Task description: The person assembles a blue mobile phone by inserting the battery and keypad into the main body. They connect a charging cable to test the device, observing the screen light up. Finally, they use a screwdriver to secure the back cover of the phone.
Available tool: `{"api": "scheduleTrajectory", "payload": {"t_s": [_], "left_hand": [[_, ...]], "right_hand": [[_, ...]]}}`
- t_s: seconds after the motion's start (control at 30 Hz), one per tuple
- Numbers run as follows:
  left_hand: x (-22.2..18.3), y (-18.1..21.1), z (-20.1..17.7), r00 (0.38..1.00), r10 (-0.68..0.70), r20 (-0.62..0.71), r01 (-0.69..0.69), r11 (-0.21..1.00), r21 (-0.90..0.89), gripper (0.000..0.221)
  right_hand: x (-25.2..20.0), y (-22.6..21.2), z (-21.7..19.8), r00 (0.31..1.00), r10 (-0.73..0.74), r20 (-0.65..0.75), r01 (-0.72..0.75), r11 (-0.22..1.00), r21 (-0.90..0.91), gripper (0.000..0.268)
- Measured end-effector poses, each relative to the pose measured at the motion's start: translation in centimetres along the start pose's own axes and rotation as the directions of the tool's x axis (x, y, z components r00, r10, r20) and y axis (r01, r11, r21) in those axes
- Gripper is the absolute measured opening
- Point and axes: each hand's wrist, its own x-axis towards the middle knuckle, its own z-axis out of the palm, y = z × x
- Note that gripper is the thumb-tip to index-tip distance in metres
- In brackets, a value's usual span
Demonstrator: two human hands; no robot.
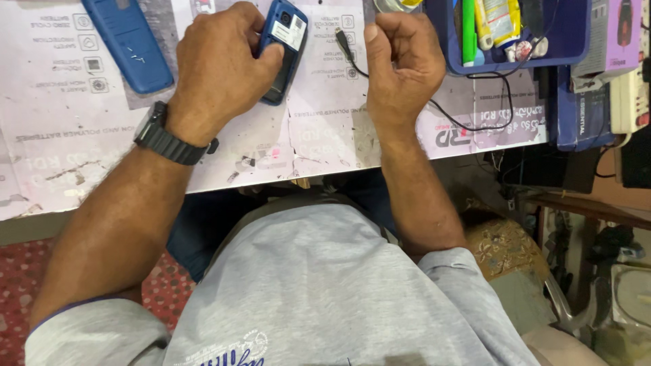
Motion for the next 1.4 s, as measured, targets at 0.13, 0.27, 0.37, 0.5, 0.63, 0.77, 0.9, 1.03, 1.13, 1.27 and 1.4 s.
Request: {"api": "scheduleTrajectory", "payload": {"t_s": [0.13, 0.27, 0.37, 0.5, 0.63, 0.77, 0.9, 1.03, 1.13, 1.27, 1.4], "left_hand": [[0.1, 0.9, -0.5, 1.000, 0.023, 0.010, -0.023, 1.000, 0.008, 0.040], [0.6, 1.8, -1.1, 0.991, 0.132, -0.027, -0.131, 0.991, 0.040, 0.042], [0.5, 2.0, -1.1, 0.999, 0.012, 0.052, -0.006, 0.992, -0.126, 0.032], [0.7, 1.9, -0.9, 0.996, 0.053, 0.071, -0.023, 0.926, -0.376, 0.024], [0.9, 1.5, -0.5, 0.972, -0.044, 0.231, 0.206, 0.633, -0.746, 0.019], [1.0, 1.2, -0.2, 0.938, -0.097, 0.332, 0.343, 0.367, -0.864, 0.016], [1.3, 1.2, -0.1, 0.913, -0.143, 0.382, 0.407, 0.256, -0.877, 0.021], [0.9, 1.1, -0.1, 0.928, -0.134, 0.347, 0.371, 0.299, -0.879, 0.030], [1.1, 1.0, 0.1, 0.931, -0.117, 0.347, 0.366, 0.336, -0.868, 0.028], [1.3, 1.2, -0.1, 0.912, -0.149, 0.382, 0.409, 0.288, -0.866, 0.025], [1.3, 1.3, -0.3, 0.903, -0.159, 0.400, 0.429, 0.259, -0.865, 0.026]], "right_hand": [[0.0, -0.4, 0.1, 1.000, -0.022, 0.011, 0.023, 0.998, -0.054, 0.011], [-0.3, -1.4, 0.8, 0.979, -0.082, 0.189, 0.120, 0.972, -0.201, 0.014], [-0.3, -2.3, 1.6, 0.915, -0.272, 0.299, 0.336, 0.923, -0.189, 0.020], [0.2, -4.5, 1.9, 0.857, -0.360, 0.368, 0.445, 0.877, -0.179, 0.025], [0.5, -6.1, 1.9, 0.848, -0.382, 0.368, 0.471, 0.861, -0.192, 0.026], [0.5, -7.7, 0.8, 0.839, -0.344, 0.422, 0.474, 0.843, -0.254, 0.025], [3.2, -9.3, -4.3, 0.869, -0.228, 0.439, 0.422, 0.804, -0.419, 0.022], [8.4, -7.8, -13.6, 0.905, -0.017, 0.425, 0.306, 0.718, -0.625, 0.020], [10.7, -4.2, -17.8, 0.922, 0.213, 0.325, 0.045, 0.773, -0.633, 0.021], [12.6, 0.4, -18.7, 0.826, 0.372, 0.423, 0.029, 0.722, -0.691, 0.021], [13.8, 2.6, -17.3, 0.727, 0.586, 0.358, -0.047, 0.563, -0.825, 0.024]]}}
